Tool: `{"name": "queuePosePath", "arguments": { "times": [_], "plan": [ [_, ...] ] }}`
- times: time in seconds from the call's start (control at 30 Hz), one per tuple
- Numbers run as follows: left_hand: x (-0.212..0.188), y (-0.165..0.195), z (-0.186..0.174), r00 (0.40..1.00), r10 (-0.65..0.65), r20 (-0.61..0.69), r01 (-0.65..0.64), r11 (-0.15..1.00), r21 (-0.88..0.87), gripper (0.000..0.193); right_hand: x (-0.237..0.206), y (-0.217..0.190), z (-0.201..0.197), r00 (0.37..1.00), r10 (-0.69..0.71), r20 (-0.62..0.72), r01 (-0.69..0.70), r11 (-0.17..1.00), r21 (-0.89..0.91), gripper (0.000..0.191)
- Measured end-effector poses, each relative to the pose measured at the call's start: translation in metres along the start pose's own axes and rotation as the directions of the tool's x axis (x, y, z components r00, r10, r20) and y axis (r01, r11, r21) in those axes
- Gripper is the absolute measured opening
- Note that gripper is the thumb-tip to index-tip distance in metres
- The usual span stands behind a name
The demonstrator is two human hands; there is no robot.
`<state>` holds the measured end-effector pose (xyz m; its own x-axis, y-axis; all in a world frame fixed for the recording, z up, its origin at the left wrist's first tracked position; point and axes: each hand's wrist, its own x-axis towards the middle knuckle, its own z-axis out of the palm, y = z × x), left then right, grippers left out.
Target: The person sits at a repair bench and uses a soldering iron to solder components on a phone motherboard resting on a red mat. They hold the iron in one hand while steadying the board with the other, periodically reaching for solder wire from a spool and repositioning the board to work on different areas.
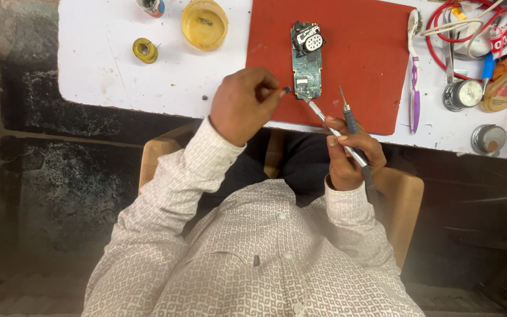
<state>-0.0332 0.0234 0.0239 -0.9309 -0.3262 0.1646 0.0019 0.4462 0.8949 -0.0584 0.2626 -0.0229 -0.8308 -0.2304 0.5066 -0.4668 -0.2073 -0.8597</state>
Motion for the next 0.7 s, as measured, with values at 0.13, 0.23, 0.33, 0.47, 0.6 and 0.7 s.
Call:
{"name": "queuePosePath", "arguments": {
  "times": [0.13, 0.23, 0.33, 0.47, 0.6, 0.7],
  "plan": [
    [0.014, 0.004, 0.009, 0.995, -0.088, 0.039, 0.085, 0.993, 0.075, 0.011, 0.006, -0.003, 0.002, 0.999, -0.026, 0.044, 0.030, 0.995, -0.092, 0.025],
    [0.018, 0.004, 0.013, 0.999, -0.046, 0.028, 0.042, 0.994, 0.103, 0.014, 0.007, -0.006, 0.004, 0.998, -0.031, 0.052, 0.037, 0.992, -0.120, 0.025],
    [0.021, 0.003, 0.017, 0.997, -0.062, 0.040, 0.054, 0.984, 0.168, 0.019, 0.010, -0.007, 0.005, 0.995, -0.063, 0.078, 0.073, 0.989, -0.132, 0.027],
    [0.025, 0.002, 0.020, 0.995, -0.088, 0.047, 0.078, 0.979, 0.188, 0.018, 0.012, -0.007, 0.007, 0.992, -0.065, 0.106, 0.081, 0.985, -0.153, 0.029],
    [0.025, 0.001, 0.022, 0.996, -0.074, 0.042, 0.065, 0.980, 0.189, 0.015, 0.010, -0.008, 0.006, 0.989, -0.062, 0.135, 0.088, 0.977, -0.197, 0.032],
    [0.025, 0.000, 0.023, 0.995, -0.088, 0.050, 0.077, 0.979, 0.190, 0.014, 0.010, -0.005, 0.004, 0.985, -0.082, 0.152, 0.110, 0.976, -0.187, 0.031]
  ]
}}
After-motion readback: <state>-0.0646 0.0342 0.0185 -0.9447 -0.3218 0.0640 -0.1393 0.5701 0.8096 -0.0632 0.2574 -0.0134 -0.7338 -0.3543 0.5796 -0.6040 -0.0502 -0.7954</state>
